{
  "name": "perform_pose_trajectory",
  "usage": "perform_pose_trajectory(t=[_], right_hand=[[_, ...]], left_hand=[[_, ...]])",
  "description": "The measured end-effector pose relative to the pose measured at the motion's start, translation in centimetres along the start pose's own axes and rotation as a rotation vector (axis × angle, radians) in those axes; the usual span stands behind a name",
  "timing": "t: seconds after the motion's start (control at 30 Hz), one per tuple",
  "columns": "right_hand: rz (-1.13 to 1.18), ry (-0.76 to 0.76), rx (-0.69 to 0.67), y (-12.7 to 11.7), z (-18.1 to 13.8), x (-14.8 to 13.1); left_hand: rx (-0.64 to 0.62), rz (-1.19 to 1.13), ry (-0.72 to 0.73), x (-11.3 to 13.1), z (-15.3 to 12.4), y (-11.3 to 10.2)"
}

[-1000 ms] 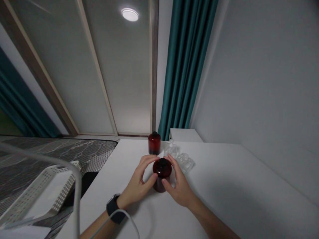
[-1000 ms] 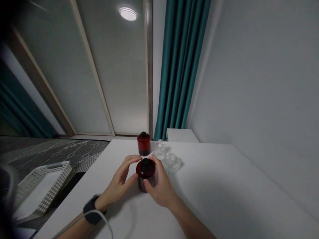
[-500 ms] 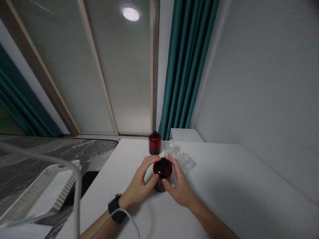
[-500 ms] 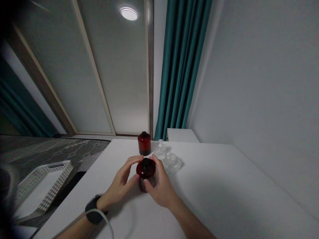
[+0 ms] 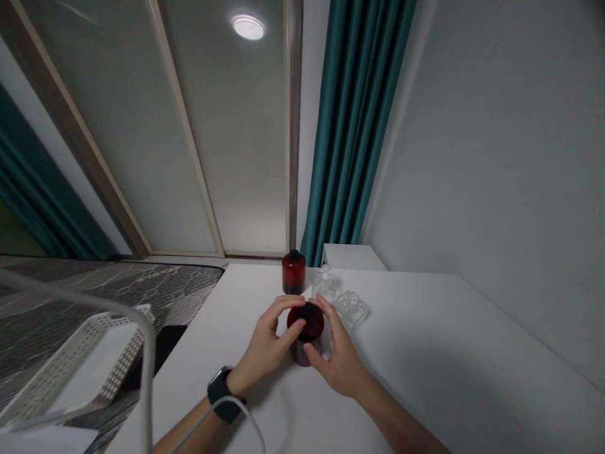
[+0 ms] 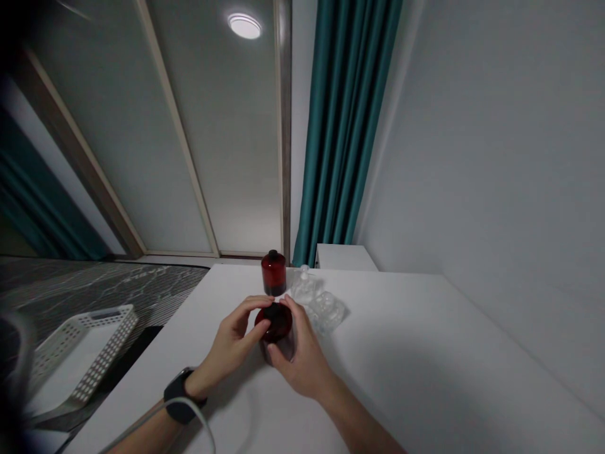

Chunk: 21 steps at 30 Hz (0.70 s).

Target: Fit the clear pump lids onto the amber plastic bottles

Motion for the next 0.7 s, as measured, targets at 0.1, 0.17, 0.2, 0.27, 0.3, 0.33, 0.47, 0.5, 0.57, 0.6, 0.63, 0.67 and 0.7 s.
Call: perform_pose_trajectory(t=[0.1,0.17,0.2,0.27,0.3,0.33,0.47,0.5,0.57,0.6,0.63,0.67,0.7], right_hand=[[0.008,0.01,-0.004,0.1,-0.1,-0.1],[0.011,0.025,-0.01,0.2,-0.1,0.0],[0.011,0.033,-0.011,0.2,-0.2,0.0],[0.009,0.046,-0.01,0.2,-0.2,0.2],[0.009,0.05,-0.008,0.1,-0.3,0.2],[0.008,0.051,-0.005,0.1,-0.3,0.3],[0.006,0.053,-0.003,0.0,-0.3,0.4],[0.005,0.053,-0.003,-0.1,-0.3,0.3],[0.002,0.05,0.0,-0.2,-0.2,0.3],[0.002,0.047,0.002,-0.2,-0.2,0.3],[0.002,0.044,0.004,-0.3,-0.2,0.3],[0.003,0.041,0.005,-0.3,-0.3,0.3],[0.004,0.041,0.006,-0.4,-0.3,0.3]], left_hand=[[0.018,-0.049,-0.016,-0.1,0.1,-0.2],[0.038,-0.075,-0.039,-0.1,0.2,-0.3],[0.051,-0.085,-0.053,-0.1,0.2,-0.5],[0.083,-0.105,-0.079,-0.2,0.2,-0.8],[0.097,-0.113,-0.087,-0.2,0.3,-1.0],[0.109,-0.119,-0.09,-0.1,0.3,-1.2],[0.15,-0.113,-0.077,0.1,0.6,-2.1],[0.164,-0.102,-0.071,0.1,0.8,-2.5],[0.189,-0.055,-0.059,-0.1,1.1,-3.3],[0.192,-0.01,-0.055,-0.3,1.3,-3.8],[0.186,0.056,-0.051,-0.7,1.5,-4.2],[0.175,0.152,-0.043,-1.1,1.7,-4.6],[0.132,0.278,-0.041,-1.7,1.9,-4.7]])
Point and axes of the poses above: each hand's wrist, its own z-axis towards the middle knuckle, its own y-axis out of the palm, x = y × z, the point moved 8 cm from there along z, towards the middle knuckle, and after that the axes turned 12 degrees about -y, right-handed, at the moved point
